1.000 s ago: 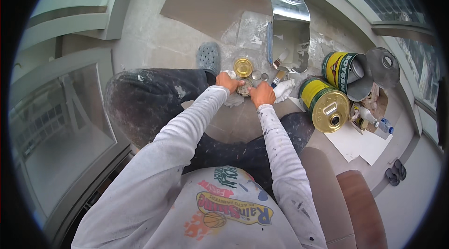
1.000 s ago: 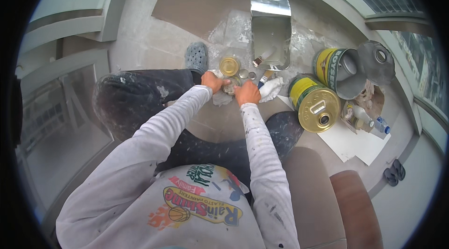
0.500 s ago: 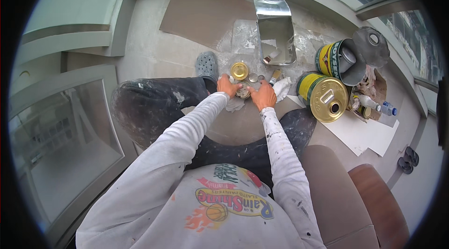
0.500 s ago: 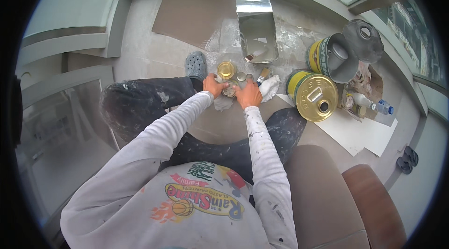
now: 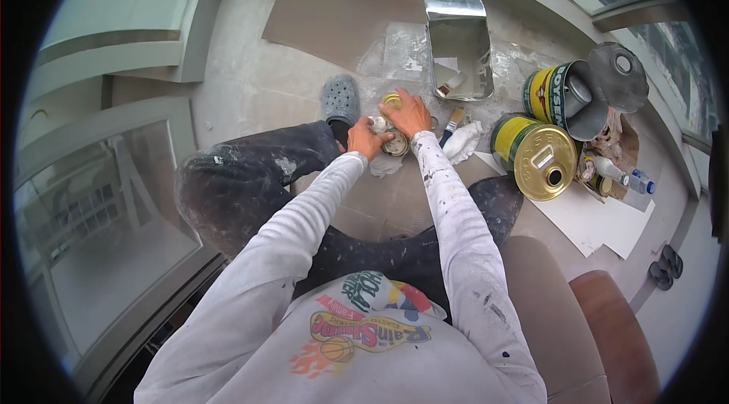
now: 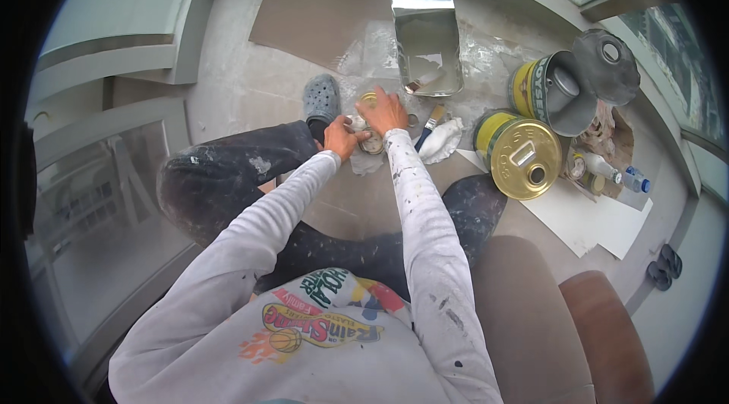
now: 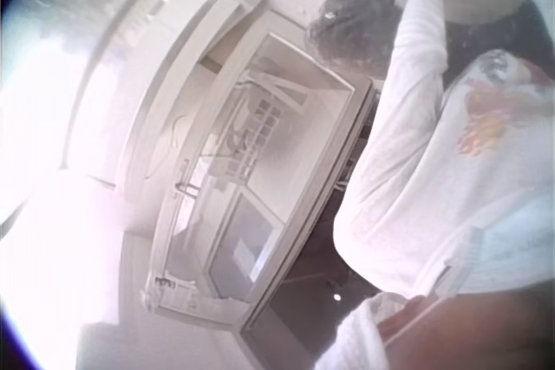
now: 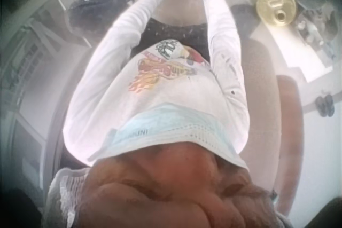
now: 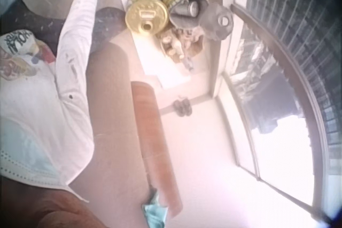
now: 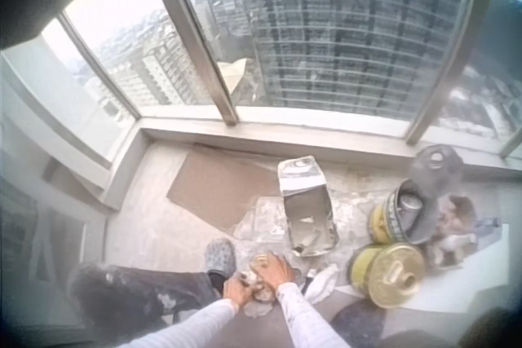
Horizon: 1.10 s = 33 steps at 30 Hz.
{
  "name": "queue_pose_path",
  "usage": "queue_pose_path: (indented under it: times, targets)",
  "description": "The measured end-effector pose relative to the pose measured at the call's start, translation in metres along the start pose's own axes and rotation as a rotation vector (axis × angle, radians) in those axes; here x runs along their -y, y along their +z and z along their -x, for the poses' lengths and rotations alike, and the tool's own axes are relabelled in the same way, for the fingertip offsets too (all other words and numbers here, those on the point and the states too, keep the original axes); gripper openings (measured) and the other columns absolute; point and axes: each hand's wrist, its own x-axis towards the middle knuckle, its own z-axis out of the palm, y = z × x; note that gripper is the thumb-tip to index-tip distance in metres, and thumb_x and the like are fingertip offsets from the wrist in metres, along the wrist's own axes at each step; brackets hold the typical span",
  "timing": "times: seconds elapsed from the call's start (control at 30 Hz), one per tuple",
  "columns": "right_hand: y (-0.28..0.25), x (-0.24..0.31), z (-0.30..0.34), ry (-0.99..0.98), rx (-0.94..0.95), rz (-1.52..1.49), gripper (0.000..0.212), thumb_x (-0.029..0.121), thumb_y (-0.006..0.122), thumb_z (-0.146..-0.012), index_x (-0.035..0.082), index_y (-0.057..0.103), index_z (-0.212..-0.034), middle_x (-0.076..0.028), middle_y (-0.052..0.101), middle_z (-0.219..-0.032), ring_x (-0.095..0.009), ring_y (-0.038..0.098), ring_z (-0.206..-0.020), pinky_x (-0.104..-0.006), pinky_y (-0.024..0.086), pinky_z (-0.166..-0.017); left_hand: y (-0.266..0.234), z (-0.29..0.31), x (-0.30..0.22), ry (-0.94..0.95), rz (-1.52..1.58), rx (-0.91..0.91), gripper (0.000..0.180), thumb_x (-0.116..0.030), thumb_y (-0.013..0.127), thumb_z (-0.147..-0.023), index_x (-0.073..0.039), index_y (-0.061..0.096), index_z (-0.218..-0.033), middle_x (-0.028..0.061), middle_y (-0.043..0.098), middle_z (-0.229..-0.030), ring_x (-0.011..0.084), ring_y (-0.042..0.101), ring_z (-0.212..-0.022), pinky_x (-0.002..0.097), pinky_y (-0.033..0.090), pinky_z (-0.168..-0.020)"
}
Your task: The person sits on the floor and cleans the rims of several metal paint cans using a white cloth. They wipe the edges of a rectangular tin and a round yellow can, then place the cloth inside the round can to wipe the interior. The person also handles a larger green and yellow paint can, wiping its rim and interior.
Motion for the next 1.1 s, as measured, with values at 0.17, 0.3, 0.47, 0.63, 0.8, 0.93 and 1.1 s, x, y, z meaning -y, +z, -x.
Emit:
queue_pose_path:
  times: [0.17, 0.3, 0.47, 0.63, 0.8, 0.93, 1.1]
  targets:
    - [-0.009, 0.037, -0.003, -0.025, 0.097, 0.332, 0.073, 0.047, 0.079, -0.065, 0.011, 0.052, -0.123, -0.024, 0.057, -0.113, -0.04, 0.067, -0.092, -0.0484, 0.054, -0.08, -0.004, 0.004, 0.0, -0.042, -0.008, 0.037, 0.077, -0.043, 0.089, -0.06, 0.008, 0.062, -0.112, 0.0244, 0.07, -0.1, 0.0333, 0.068, -0.098, 0.0389, 0.051, -0.089]
    - [0.005, 0.036, -0.01, -0.044, 0.026, 0.435, 0.063, 0.036, 0.079, -0.064, 0.009, 0.053, -0.114, -0.022, 0.057, -0.106, -0.038, 0.069, -0.086, -0.0494, 0.055, -0.075, 0.0, -0.001, 0.006, -0.041, -0.034, 0.045, 0.075, -0.044, 0.089, -0.059, 0.007, 0.065, -0.108, 0.0263, 0.069, -0.103, 0.0359, 0.066, -0.103, 0.0395, 0.05, -0.091]
    - [-0.037, 0.06, 0.036, -0.117, -0.14, 0.305, 0.067, 0.036, 0.075, -0.065, 0.01, 0.053, -0.121, -0.022, 0.06, -0.105, -0.042, 0.067, -0.084, -0.0488, 0.054, -0.074, 0.004, -0.006, 0.029, -0.104, 0.036, 0.039, 0.057, -0.038, 0.083, -0.069, 0.004, 0.068, -0.103, 0.019, 0.072, -0.093, 0.0291, 0.069, -0.096, 0.0369, 0.05, -0.089]
    - [-0.073, 0.056, 0.103, -0.186, -0.261, 0.229, 0.068, 0.04, 0.075, -0.063, 0.012, 0.056, -0.122, -0.021, 0.06, -0.105, -0.04, 0.066, -0.081, -0.0487, 0.053, -0.07, 0.007, -0.025, 0.028, -0.169, 0.354, -0.166, 0.028, -0.024, 0.071, -0.08, 0.0, 0.071, -0.094, 0.0105, 0.073, -0.078, 0.0181, 0.071, -0.065, 0.0324, 0.053, -0.075]
    - [-0.028, 0.028, 0.11, -0.212, -0.288, 0.373, 0.072, 0.04, 0.079, -0.062, 0.014, 0.056, -0.126, -0.019, 0.059, -0.109, -0.036, 0.066, -0.081, -0.0455, 0.053, -0.067, 0.012, -0.026, 0.018, -0.166, 0.418, -0.139, 0.023, -0.023, 0.069, -0.076, -0.002, 0.073, -0.084, 0.0195, 0.071, -0.085, 0.0325, 0.07, -0.081, 0.04, 0.051, -0.084]
    - [-0.016, 0.019, 0.099, -0.239, -0.259, 0.344, 0.071, 0.038, 0.081, -0.064, 0.014, 0.056, -0.126, -0.019, 0.058, -0.114, -0.037, 0.067, -0.083, -0.0464, 0.053, -0.069, 0.008, -0.025, 0.01, -0.121, 0.26, -0.222, 0.026, -0.023, 0.072, -0.076, 0.001, 0.072, -0.085, 0.0204, 0.072, -0.086, 0.0292, 0.071, -0.081, 0.0382, 0.053, -0.081]
    - [-0.069, 0.013, 0.156, -0.113, -0.323, 0.165, 0.065, 0.035, 0.079, -0.063, 0.013, 0.058, -0.121, -0.019, 0.063, -0.109, -0.038, 0.066, -0.085, -0.0466, 0.054, -0.072, 0.008, -0.02, -0.005, -0.283, 0.076, -0.054, 0.053, -0.041, 0.074, -0.074, 0.005, 0.071, -0.1, 0.0258, 0.07, -0.101, 0.0388, 0.068, -0.098, 0.044, 0.052, -0.086]
